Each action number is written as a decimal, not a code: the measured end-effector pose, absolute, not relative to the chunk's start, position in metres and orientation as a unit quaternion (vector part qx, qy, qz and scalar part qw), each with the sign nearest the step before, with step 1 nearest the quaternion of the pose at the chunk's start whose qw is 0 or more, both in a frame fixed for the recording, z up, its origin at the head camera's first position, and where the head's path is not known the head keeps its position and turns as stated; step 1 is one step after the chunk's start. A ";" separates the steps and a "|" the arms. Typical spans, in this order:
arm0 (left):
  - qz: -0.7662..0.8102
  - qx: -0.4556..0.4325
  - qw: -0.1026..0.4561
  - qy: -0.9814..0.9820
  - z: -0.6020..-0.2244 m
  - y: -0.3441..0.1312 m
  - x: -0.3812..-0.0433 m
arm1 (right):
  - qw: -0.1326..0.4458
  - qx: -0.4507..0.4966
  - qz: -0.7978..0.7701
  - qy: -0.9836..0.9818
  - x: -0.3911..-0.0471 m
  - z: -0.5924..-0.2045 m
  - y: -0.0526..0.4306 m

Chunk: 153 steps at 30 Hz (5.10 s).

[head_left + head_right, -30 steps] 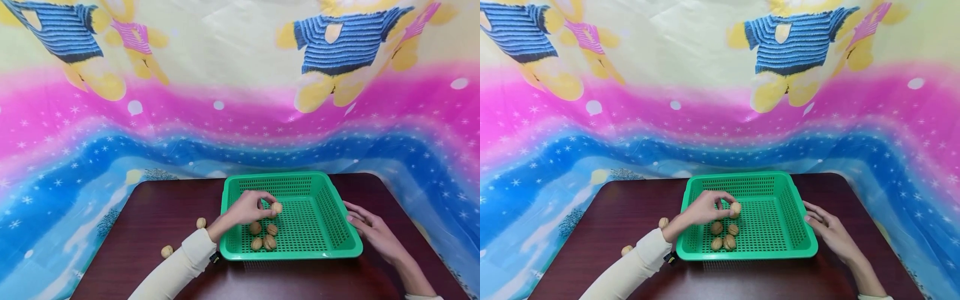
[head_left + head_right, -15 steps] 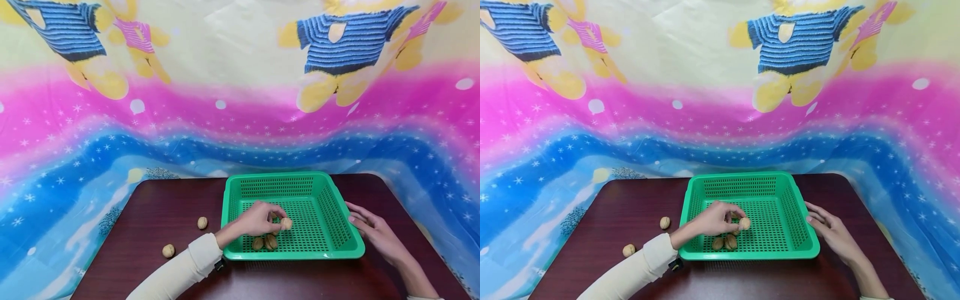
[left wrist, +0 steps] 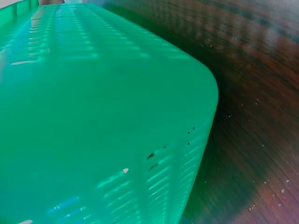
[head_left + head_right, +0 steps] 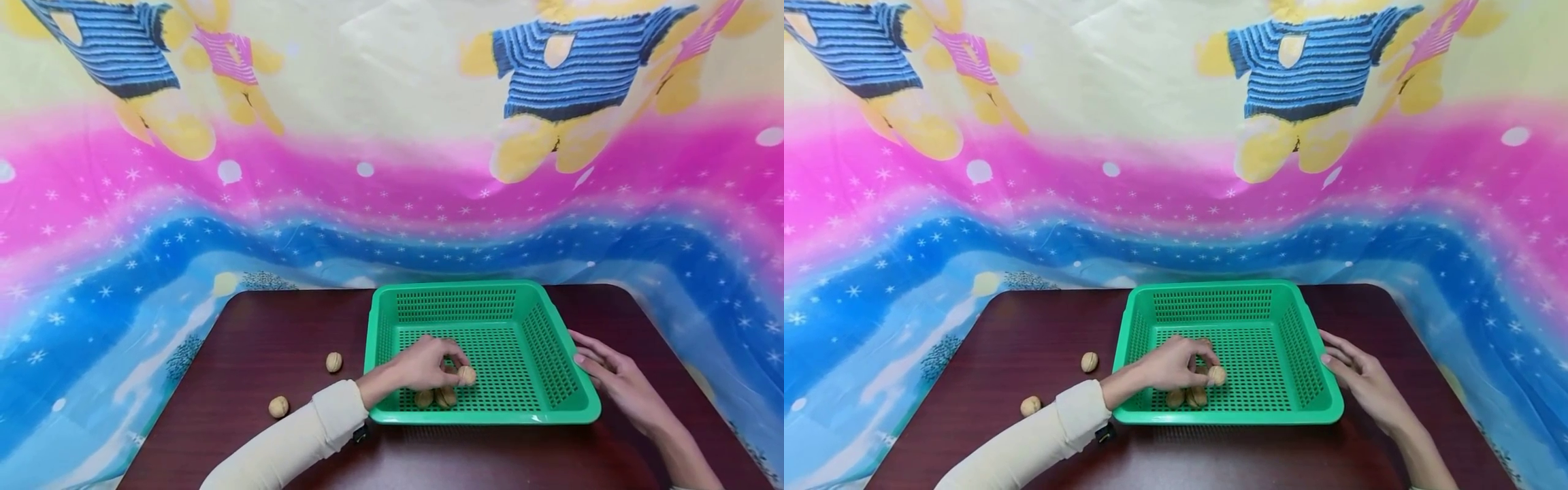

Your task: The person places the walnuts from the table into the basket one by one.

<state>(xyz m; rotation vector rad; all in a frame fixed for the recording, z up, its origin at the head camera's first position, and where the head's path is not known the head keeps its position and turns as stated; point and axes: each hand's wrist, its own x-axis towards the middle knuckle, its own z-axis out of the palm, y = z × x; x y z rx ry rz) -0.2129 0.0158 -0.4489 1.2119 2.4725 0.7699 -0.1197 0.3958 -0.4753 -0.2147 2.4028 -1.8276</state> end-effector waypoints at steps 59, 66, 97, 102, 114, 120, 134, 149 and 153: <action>0.403 0.066 0.033 0.912 -0.449 -0.250 -0.169 | 0.061 -0.075 -0.596 0.797 -0.121 -0.476 0.402; 0.386 0.037 0.055 0.920 -0.460 -0.267 -0.157 | 0.060 -0.080 -0.590 0.801 -0.120 -0.475 0.398; 0.336 -0.017 0.086 0.938 -0.481 -0.271 -0.149 | 0.057 -0.085 -0.609 0.787 -0.128 -0.472 0.394; 0.353 -0.013 0.082 0.932 -0.479 -0.267 -0.151 | 0.057 -0.079 -0.605 0.790 -0.126 -0.473 0.396; 0.382 0.022 0.042 0.923 -0.462 -0.242 -0.164 | 0.061 -0.080 -0.607 0.788 -0.121 -0.473 0.397; 0.394 0.051 0.018 0.917 -0.450 -0.215 -0.177 | 0.059 -0.078 -0.603 0.792 -0.123 -0.472 0.397; 0.453 0.129 0.016 0.882 -0.411 -0.136 -0.204 | 0.061 -0.089 -0.615 0.781 -0.122 -0.476 0.398; 0.432 0.241 0.043 0.868 -0.406 -0.060 -0.226 | 0.053 -0.085 -0.604 0.790 -0.121 -0.474 0.398; 0.418 0.268 0.055 0.866 -0.407 -0.044 -0.231 | 0.055 -0.082 -0.602 0.792 -0.121 -0.473 0.397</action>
